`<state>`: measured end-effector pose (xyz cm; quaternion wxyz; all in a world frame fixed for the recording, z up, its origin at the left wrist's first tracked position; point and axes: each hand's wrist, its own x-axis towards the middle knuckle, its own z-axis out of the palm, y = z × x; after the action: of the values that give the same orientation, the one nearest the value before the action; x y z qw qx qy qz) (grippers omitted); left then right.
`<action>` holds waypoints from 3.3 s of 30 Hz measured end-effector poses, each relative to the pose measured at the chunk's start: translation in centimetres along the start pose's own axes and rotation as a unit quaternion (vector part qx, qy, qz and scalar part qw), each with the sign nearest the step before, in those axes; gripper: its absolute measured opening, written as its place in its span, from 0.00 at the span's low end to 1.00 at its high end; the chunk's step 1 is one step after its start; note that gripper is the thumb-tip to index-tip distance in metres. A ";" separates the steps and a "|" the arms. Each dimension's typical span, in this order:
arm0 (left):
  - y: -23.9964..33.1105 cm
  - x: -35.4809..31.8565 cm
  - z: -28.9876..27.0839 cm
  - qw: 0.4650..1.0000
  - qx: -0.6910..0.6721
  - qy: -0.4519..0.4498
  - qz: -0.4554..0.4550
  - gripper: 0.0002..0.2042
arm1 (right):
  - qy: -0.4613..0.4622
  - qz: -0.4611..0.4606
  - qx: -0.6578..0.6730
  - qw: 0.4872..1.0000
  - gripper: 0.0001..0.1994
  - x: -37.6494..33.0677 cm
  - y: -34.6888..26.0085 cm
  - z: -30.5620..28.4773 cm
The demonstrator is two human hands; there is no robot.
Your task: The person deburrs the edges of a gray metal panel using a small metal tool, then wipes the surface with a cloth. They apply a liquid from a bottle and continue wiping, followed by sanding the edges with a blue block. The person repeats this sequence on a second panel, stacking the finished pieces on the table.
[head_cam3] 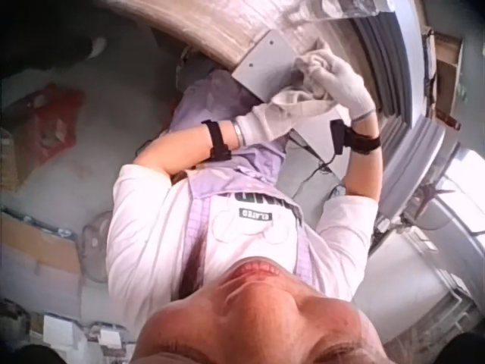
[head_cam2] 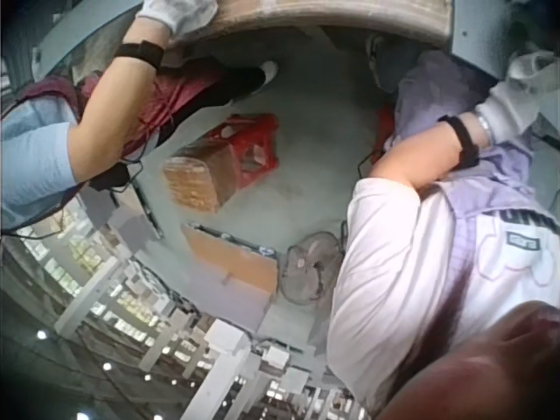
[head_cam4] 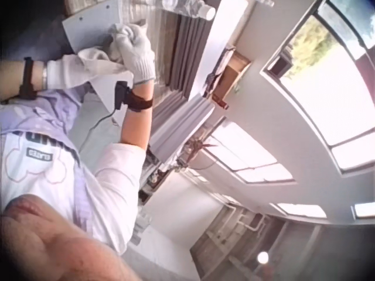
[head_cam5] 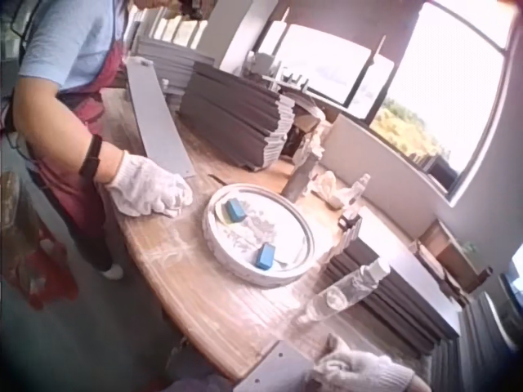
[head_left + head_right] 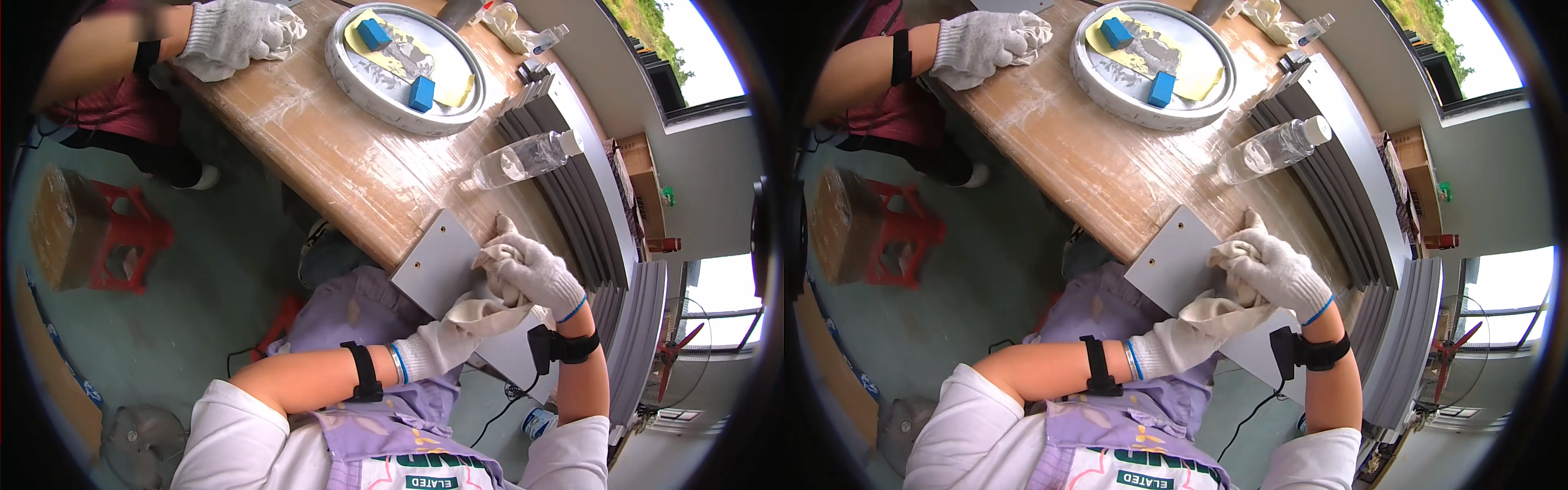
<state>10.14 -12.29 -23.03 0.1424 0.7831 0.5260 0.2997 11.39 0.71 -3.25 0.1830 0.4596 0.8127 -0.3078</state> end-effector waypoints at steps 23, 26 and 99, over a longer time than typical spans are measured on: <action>-6.6 0.9 -11.0 0.970 0.218 0.008 -0.107 0.29 | 0.549 0.313 0.266 0.728 0.14 -12.6 31.9 11.3; -6.0 1.0 -11.3 0.965 0.236 -0.013 -0.116 0.30 | 0.494 0.442 -0.041 0.748 0.13 -14.5 31.7 11.3; -1.7 -3.9 -13.7 0.507 -0.781 0.113 -0.345 0.27 | 0.441 0.338 -0.130 0.821 0.35 -10.9 29.6 12.5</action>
<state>-0.62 -16.43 -14.55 0.7283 0.0709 0.3191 0.6022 42.63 -3.05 -16.01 -0.0442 0.7640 0.6329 0.1175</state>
